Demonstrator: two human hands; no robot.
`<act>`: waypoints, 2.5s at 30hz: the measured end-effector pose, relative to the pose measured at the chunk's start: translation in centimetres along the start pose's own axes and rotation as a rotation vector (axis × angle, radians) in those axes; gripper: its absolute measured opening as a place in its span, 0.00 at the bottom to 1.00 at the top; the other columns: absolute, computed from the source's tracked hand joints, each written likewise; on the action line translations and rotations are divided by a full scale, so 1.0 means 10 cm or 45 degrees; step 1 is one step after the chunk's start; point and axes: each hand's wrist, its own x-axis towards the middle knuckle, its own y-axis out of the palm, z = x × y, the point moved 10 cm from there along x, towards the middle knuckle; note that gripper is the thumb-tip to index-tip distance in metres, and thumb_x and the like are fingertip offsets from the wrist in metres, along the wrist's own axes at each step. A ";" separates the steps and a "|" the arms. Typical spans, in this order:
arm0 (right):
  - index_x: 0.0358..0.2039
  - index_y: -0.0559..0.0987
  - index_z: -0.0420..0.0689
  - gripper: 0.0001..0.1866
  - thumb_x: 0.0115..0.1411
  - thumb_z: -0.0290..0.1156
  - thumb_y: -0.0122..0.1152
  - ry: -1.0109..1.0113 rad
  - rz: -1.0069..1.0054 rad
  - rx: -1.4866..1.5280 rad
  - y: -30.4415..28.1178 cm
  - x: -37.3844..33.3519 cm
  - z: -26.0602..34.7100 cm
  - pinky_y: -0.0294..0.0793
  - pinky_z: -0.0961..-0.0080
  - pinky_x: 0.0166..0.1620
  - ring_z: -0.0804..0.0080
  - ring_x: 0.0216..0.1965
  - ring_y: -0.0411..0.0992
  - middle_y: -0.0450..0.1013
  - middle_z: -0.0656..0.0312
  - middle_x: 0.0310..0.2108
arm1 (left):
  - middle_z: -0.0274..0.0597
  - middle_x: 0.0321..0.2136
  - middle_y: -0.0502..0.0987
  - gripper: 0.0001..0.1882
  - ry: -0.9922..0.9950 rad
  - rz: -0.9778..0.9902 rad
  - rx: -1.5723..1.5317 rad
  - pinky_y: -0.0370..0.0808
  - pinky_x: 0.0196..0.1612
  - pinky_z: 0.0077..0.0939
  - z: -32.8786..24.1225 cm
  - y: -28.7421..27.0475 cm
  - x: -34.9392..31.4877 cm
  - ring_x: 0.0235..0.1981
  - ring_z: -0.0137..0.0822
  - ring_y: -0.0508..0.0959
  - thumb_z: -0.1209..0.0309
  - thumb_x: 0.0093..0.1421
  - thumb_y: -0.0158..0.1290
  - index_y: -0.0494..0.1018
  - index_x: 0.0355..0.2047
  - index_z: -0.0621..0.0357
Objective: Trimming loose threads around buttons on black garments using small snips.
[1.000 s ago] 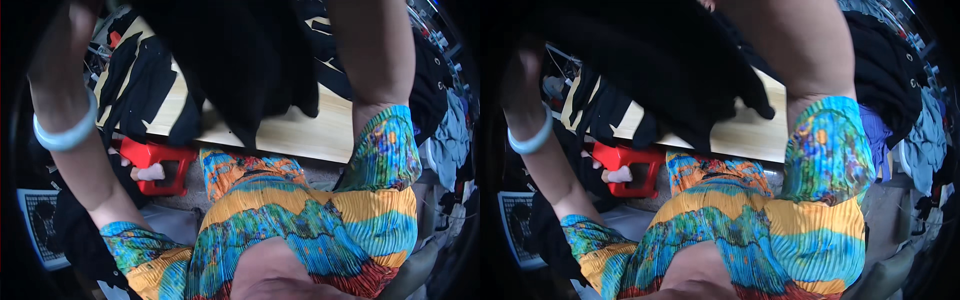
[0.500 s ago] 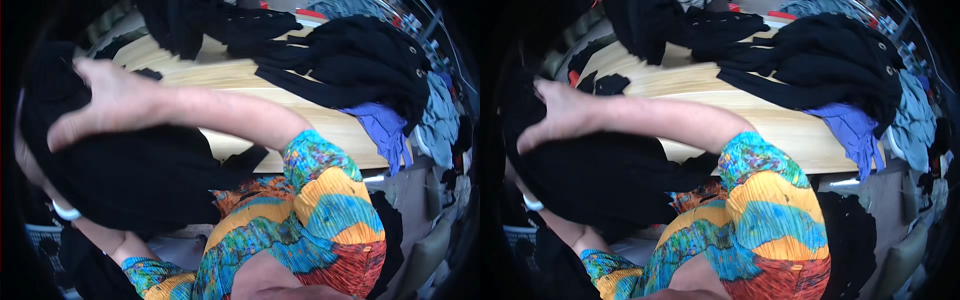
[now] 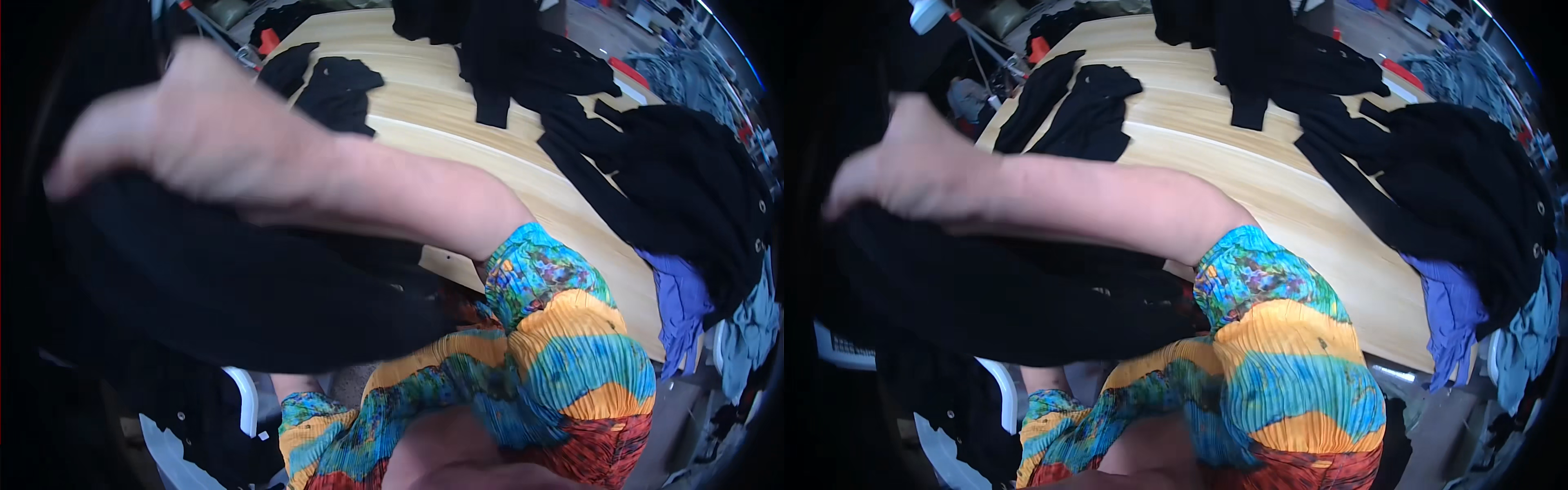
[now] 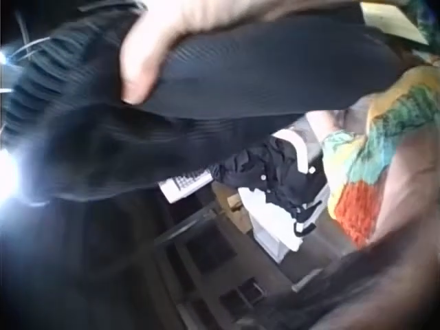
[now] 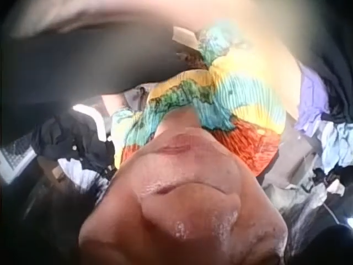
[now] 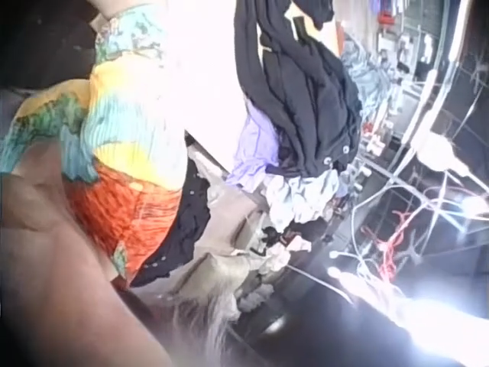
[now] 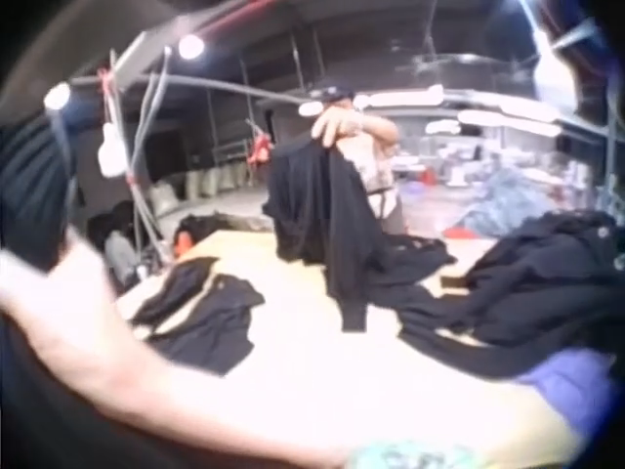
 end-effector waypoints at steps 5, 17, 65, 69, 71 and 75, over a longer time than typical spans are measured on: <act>0.30 0.75 0.35 0.19 0.44 0.40 0.62 -0.121 -0.342 -0.428 -1.19 0.03 0.05 0.71 0.76 0.36 0.68 0.29 0.70 0.72 0.55 0.29 | 0.49 0.41 0.68 0.24 -0.377 -0.010 -0.093 0.63 0.49 0.27 0.49 0.27 -0.66 0.44 0.37 0.68 0.59 0.61 0.38 0.60 0.48 0.69; 0.32 0.76 0.38 0.15 0.48 0.36 0.61 0.339 -0.838 -0.205 -3.35 0.20 -0.75 0.73 0.79 0.35 0.71 0.28 0.73 0.74 0.60 0.28 | 0.50 0.40 0.68 0.23 -1.245 -0.404 -0.237 0.65 0.47 0.28 2.11 -0.23 -2.00 0.43 0.37 0.69 0.61 0.60 0.41 0.59 0.47 0.70; 0.37 0.71 0.49 0.12 0.50 0.30 0.53 0.881 -0.533 -2.676 -3.97 -2.43 -0.92 0.69 0.63 0.34 0.55 0.33 0.69 0.66 0.56 0.36 | 0.54 0.56 0.48 0.30 -0.706 0.598 0.763 0.45 0.55 0.57 3.07 1.49 -2.10 0.58 0.56 0.46 0.62 0.48 0.54 0.61 0.51 0.53; 0.37 0.71 0.49 0.12 0.49 0.29 0.53 0.823 -0.519 -2.641 -3.95 -2.48 -0.96 0.70 0.64 0.34 0.55 0.32 0.69 0.66 0.57 0.36 | 0.53 0.56 0.49 0.29 -0.722 0.589 0.793 0.45 0.55 0.57 3.06 1.45 -2.15 0.58 0.55 0.46 0.62 0.48 0.53 0.61 0.51 0.53; 0.36 0.71 0.49 0.12 0.49 0.30 0.53 0.813 -0.513 -2.618 -3.94 -2.50 -0.99 0.70 0.64 0.33 0.55 0.32 0.69 0.66 0.58 0.36 | 0.52 0.56 0.49 0.28 -0.711 0.582 0.828 0.45 0.55 0.57 3.06 1.42 -2.18 0.59 0.54 0.46 0.61 0.49 0.53 0.61 0.51 0.51; 0.36 0.71 0.49 0.11 0.49 0.30 0.53 0.811 -0.518 -2.586 -3.95 -2.52 -0.96 0.70 0.62 0.33 0.54 0.31 0.70 0.66 0.57 0.36 | 0.52 0.57 0.49 0.28 -0.665 0.564 0.873 0.45 0.55 0.56 3.04 1.45 -2.16 0.59 0.54 0.46 0.61 0.49 0.52 0.61 0.51 0.51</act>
